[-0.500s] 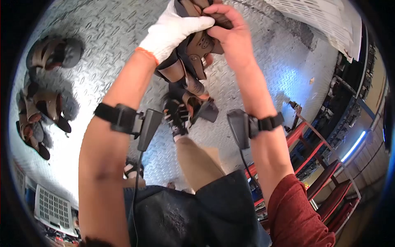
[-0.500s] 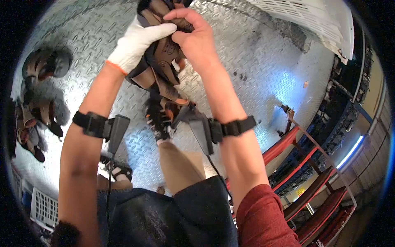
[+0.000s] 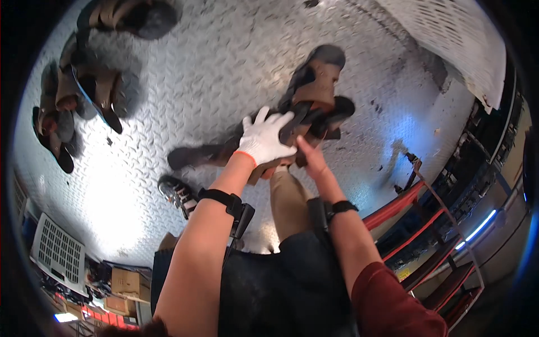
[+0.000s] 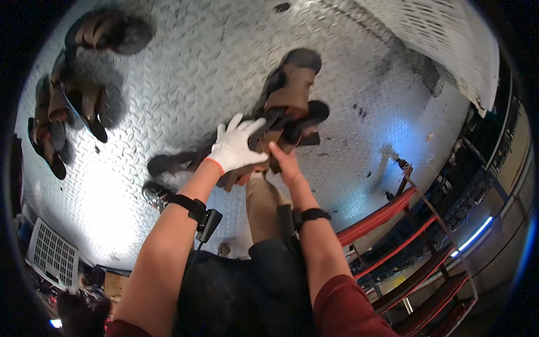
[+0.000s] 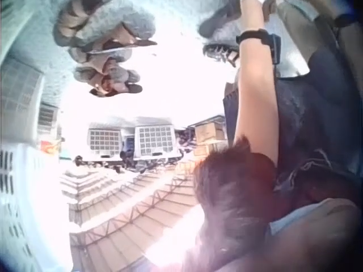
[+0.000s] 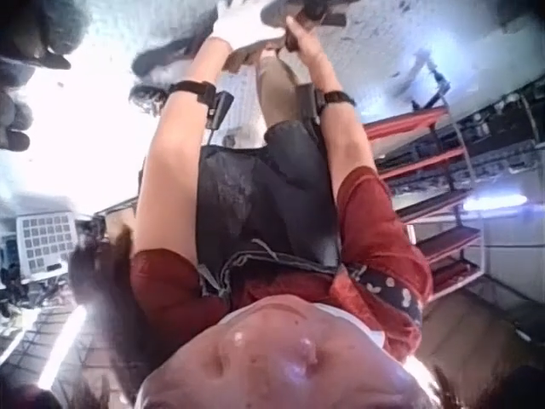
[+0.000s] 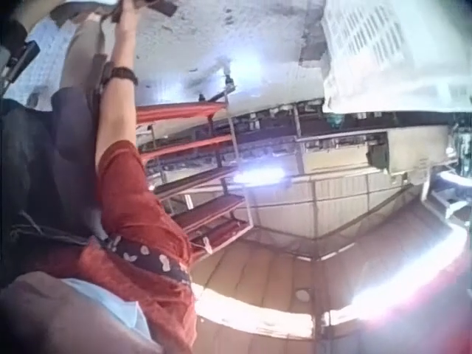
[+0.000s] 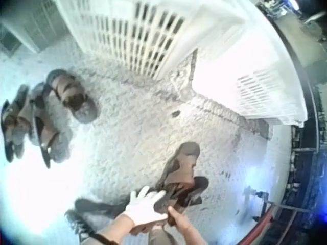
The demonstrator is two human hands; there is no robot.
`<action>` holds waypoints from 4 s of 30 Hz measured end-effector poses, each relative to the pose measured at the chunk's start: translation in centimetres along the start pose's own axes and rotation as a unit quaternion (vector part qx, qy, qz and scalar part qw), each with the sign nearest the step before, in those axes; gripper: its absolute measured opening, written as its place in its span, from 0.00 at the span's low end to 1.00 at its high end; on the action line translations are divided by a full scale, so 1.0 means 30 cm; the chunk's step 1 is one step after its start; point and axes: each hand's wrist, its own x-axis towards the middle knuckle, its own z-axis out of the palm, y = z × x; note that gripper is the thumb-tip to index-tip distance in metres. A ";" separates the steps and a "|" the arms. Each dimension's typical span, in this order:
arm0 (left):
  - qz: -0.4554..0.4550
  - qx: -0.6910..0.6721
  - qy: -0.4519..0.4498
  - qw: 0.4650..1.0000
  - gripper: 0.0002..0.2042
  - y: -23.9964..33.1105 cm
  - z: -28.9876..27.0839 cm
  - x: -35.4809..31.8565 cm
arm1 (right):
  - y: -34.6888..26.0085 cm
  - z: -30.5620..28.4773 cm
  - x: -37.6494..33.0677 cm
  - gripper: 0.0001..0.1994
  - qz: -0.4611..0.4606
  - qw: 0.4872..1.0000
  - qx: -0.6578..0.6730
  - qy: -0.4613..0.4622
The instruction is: Sorting and inspecting finished sandals on a warehouse floor.
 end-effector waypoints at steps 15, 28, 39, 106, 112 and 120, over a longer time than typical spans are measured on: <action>-0.068 -0.604 0.395 0.689 0.41 -0.005 0.021 -0.574 | -0.233 0.564 -0.389 0.29 -0.092 0.904 -0.360 -0.213; -0.198 -0.749 0.496 0.392 0.44 0.160 -0.041 -0.185 | -0.486 0.741 -0.109 0.37 -0.243 0.748 -0.602 -0.137; -0.383 -0.425 0.625 0.531 0.47 0.133 0.015 -0.194 | -0.309 0.603 0.202 0.41 0.001 0.887 -0.448 -0.114; 0.037 -0.642 0.481 0.596 0.31 -1.398 -0.902 -1.178 | -0.260 2.081 0.118 0.25 -0.647 0.444 -0.544 -0.296; 0.050 -0.689 0.502 0.521 0.34 -1.322 -0.579 -1.377 | -0.123 2.000 -0.184 0.33 -0.614 0.402 -0.512 -0.447; -0.125 -0.430 0.749 0.489 0.22 -1.151 -0.432 -1.379 | 0.125 2.034 -0.277 0.32 -0.632 0.307 -0.447 -0.554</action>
